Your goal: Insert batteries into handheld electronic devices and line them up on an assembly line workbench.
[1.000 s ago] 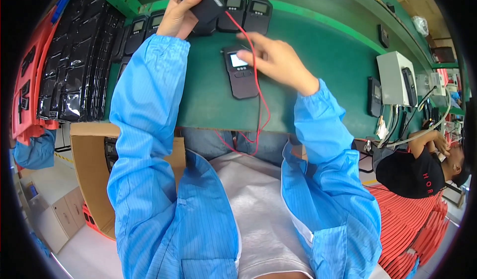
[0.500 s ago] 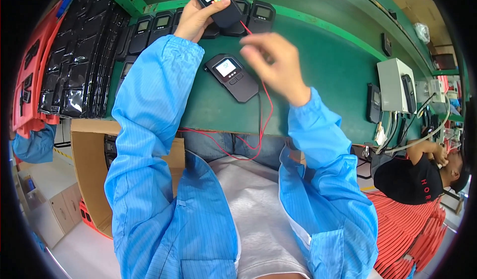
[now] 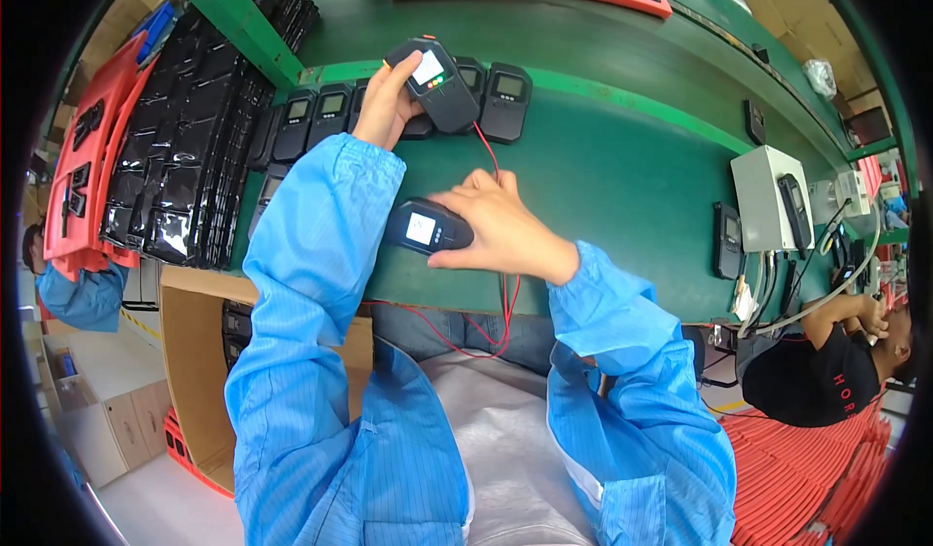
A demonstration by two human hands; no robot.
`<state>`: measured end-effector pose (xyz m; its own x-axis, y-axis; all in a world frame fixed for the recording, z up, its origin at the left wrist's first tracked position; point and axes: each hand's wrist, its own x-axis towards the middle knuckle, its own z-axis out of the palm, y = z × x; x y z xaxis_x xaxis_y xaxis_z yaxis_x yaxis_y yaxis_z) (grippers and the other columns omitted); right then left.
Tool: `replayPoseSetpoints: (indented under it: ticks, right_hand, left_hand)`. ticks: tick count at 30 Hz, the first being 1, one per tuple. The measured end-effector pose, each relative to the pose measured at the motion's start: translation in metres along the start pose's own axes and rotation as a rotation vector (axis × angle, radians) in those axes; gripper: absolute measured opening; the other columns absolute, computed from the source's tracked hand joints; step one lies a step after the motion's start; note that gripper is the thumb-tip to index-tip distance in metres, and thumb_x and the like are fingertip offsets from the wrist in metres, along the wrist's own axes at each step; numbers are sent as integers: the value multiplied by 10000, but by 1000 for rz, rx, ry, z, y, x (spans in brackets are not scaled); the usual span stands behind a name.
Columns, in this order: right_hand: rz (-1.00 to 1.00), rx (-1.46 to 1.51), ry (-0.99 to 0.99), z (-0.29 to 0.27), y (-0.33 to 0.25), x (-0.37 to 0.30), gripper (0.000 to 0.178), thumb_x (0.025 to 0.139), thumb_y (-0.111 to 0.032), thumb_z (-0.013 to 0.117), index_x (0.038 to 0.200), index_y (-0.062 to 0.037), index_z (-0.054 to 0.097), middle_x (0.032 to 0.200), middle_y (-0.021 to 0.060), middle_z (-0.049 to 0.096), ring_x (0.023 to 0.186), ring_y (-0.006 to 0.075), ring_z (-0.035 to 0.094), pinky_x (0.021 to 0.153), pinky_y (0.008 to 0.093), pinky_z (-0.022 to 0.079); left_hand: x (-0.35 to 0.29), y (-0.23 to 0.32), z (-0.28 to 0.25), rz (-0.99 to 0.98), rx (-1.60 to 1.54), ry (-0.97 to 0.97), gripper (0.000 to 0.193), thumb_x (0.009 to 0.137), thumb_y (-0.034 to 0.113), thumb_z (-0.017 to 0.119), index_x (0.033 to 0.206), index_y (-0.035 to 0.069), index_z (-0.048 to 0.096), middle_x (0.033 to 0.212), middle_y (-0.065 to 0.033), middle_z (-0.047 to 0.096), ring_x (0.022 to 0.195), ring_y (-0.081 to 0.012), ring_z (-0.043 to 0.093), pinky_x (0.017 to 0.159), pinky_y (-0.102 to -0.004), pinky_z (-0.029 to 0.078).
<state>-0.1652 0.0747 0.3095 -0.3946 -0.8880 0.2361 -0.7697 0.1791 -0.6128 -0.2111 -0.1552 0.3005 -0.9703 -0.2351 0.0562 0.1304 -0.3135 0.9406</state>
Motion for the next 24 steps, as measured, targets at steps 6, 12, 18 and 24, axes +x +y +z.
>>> replayPoseSetpoints:
  ticks: [6,12,18,24]
  right_hand:
    - [171,123,24,-10,1,1,655,829,-422,752,1275,12,547,918,93,646,972,230,546,882,378,374]
    - [472,1289,589,-61,44,2,478,987,-388,561,1216,31,535,1042,144,685,868,203,671,771,284,524]
    - [673,1082,783,-63,82,2,480,1026,-404,467,1266,6,536,1030,135,687,850,188,666,749,292,528]
    - [612,864,697,-46,99,11,482,1043,-402,430,1291,-11,565,1035,96,684,882,163,659,751,285,520]
  left_hand:
    - [-5,6,1,-75,-74,-32,444,1030,386,455,1343,80,533,1167,-89,655,1069,-176,655,867,-342,559]
    - [-10,8,0,-117,136,-116,444,1023,392,476,1329,78,548,1095,-66,660,1058,-172,656,829,-329,569]
    - [-14,11,2,-294,321,-454,444,1014,391,498,1310,68,567,1124,-59,661,1066,-173,654,819,-310,571]
    - [-32,20,24,-492,354,-731,445,1010,341,529,1351,53,538,1271,-89,615,1183,-189,594,980,-326,492]
